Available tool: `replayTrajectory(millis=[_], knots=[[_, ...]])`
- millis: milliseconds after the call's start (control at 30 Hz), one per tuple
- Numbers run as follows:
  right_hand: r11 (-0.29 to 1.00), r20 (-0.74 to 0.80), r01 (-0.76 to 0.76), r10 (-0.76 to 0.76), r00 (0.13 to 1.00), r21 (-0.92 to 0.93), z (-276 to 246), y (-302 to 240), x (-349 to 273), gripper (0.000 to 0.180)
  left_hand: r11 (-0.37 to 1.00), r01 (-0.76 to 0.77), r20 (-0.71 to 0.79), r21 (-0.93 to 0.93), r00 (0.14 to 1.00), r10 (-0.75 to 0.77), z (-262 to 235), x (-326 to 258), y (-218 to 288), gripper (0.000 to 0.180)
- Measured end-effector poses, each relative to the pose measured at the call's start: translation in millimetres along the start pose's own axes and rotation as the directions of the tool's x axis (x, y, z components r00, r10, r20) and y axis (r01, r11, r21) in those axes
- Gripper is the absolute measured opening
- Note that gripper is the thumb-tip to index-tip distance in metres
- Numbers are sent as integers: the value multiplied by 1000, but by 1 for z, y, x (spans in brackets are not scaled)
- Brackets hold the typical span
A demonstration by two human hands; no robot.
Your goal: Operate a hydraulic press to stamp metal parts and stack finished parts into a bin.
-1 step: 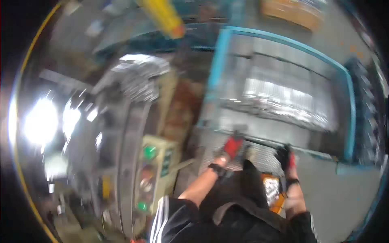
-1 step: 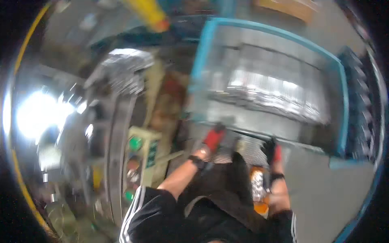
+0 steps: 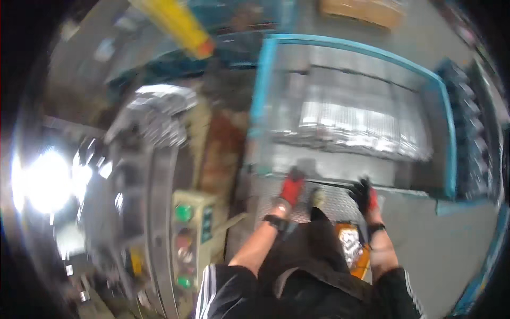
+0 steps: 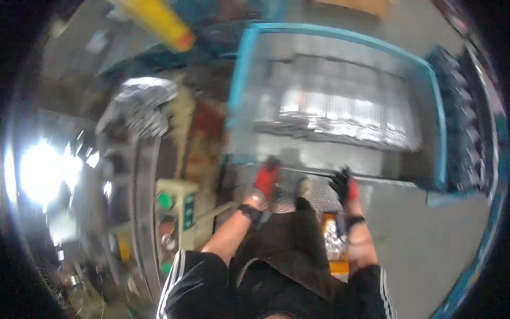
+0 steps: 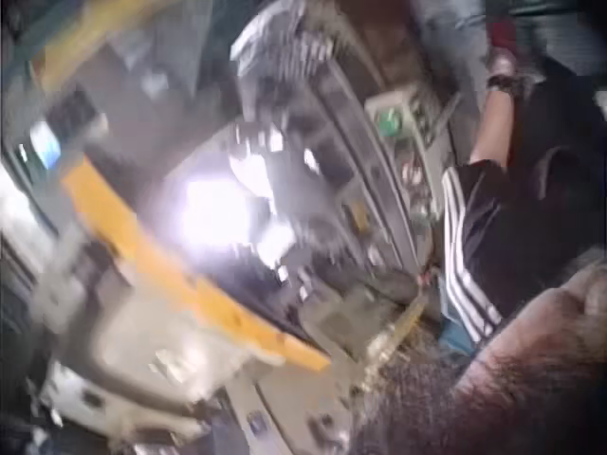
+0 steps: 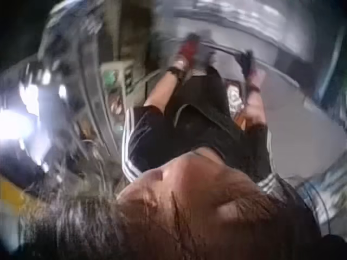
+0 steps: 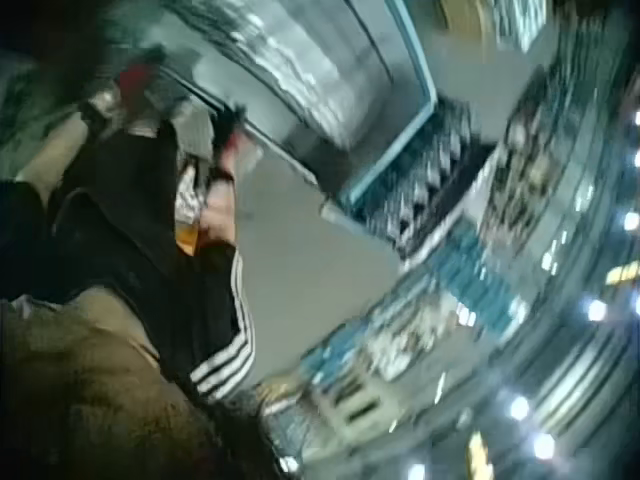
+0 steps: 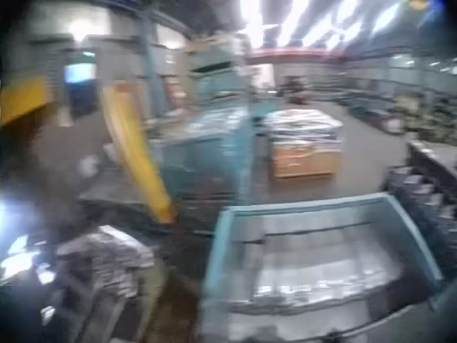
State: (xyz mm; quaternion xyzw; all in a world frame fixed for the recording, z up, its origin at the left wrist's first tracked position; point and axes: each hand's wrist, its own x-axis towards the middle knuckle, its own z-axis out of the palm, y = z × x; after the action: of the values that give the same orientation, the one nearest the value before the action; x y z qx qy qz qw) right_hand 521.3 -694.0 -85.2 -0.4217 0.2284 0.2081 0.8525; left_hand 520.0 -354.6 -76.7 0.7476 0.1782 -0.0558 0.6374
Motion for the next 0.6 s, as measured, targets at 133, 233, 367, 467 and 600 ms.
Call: replayTrajectory(millis=[133,233,367,467,600], knots=[[977,-225,-60,107,968,205,53,-40,85,82,995,-18,-200,-97,980,-2,48,99,-16,53],[897,-267,-19,151,952,441,18,-7,146,83,969,187,-79,-163,976,-201,79,131,57,54],[859,-257,28,122,959,511,48,20,181,72,970,119,-158,-213,975,-154,80,186,25,56],[775,-121,65,15,993,629,72,22,200,63,983,146,-179,-111,970,-164,76,232,12,59],[724,-125,130,-62,990,677,116,17,215,61,993,55,-203,-101,976,-74,93,285,34,56]])
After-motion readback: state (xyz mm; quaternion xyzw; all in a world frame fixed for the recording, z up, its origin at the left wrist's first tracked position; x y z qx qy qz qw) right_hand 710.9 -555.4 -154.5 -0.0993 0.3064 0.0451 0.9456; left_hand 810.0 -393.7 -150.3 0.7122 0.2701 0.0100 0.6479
